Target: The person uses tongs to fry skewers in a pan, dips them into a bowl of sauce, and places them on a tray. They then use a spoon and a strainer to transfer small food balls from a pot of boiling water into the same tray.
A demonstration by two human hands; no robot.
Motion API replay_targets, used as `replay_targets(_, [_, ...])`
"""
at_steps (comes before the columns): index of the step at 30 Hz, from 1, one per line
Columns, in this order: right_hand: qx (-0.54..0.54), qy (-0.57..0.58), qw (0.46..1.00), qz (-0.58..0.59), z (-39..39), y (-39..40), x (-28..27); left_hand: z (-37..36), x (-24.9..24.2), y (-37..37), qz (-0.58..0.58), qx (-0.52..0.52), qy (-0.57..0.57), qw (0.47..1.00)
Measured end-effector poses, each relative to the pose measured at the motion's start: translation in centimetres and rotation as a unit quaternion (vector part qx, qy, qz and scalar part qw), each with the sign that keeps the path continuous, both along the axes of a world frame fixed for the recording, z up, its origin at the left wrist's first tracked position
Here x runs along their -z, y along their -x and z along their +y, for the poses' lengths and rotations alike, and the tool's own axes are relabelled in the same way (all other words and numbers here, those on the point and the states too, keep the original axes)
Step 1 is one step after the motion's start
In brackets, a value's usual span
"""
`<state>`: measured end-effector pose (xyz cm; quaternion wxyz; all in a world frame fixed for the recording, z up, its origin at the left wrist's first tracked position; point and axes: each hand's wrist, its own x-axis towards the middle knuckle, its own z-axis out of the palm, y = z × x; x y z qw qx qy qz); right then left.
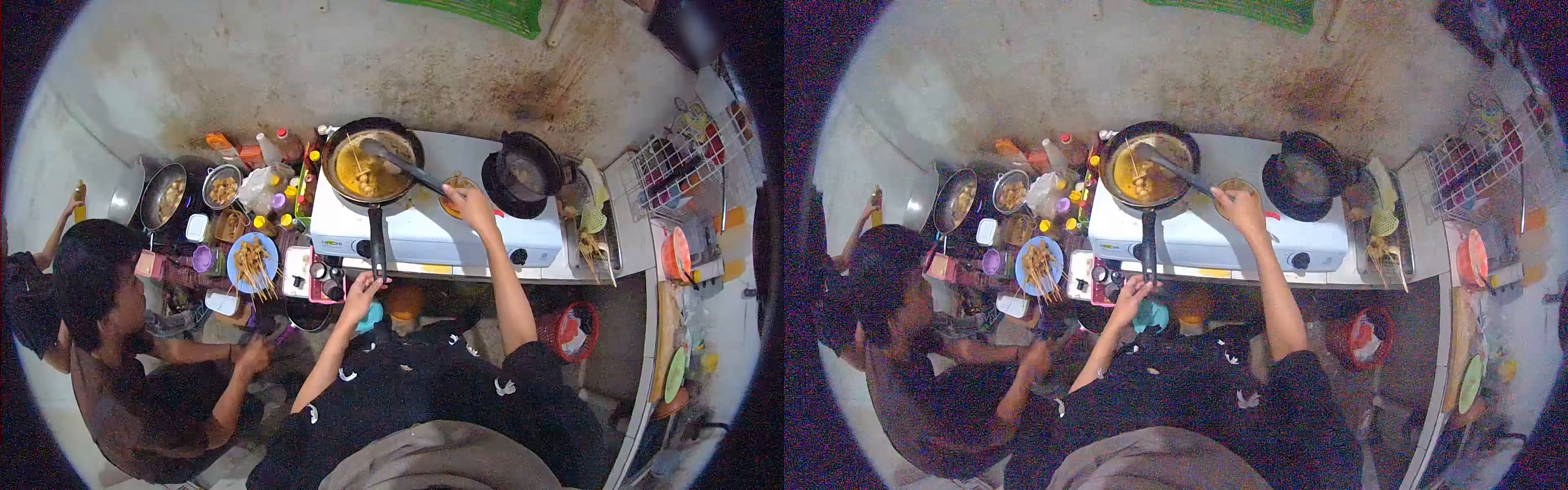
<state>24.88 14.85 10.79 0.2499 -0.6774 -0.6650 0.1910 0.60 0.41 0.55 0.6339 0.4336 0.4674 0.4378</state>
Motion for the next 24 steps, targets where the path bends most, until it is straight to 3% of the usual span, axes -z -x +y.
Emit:
replay_targets(3, [0.011,0.083,0.993,0.084,-0.4,0.1,-1.2,0.0,0.0,0.1,0.004,-0.003,0.006,1.000])
replay_targets(7, [0.018,0.012,0.999,0.047,-0.4,0.1,-0.6,0.0,0.2,0.0,0.001,-0.005,0.005,1.000])
replay_targets(10, [-0.008,0.076,0.995,0.059,-0.4,0.1,-1.3,0.0,0.2,0.0,-0.002,-0.006,0.007,1.000])
replay_targets(12, [0.034,0.091,0.993,0.073,-0.7,0.3,-1.8,-0.1,-0.1,0.0,0.001,-0.007,0.005,1.000])
replay_targets(16, [0.012,0.025,0.999,0.041,-0.4,-0.2,-0.5,-0.1,0.2,0.0,0.000,-0.004,0.007,1.000])
replay_targets(18, [0.008,0.079,0.994,0.073,-0.3,-0.2,-0.5,0.0,0.6,-0.1,0.000,-0.002,0.002,1.000])
replay_targets(21, [0.030,0.035,0.998,0.046,-0.6,0.2,-1.2,-0.2,0.7,0.0,0.008,-0.005,-0.003,1.000])
replay_targets(24, [-0.004,0.073,0.996,0.049,-0.2,-0.2,-0.8,-0.1,0.8,0.0,0.005,-0.002,-0.007,1.000])
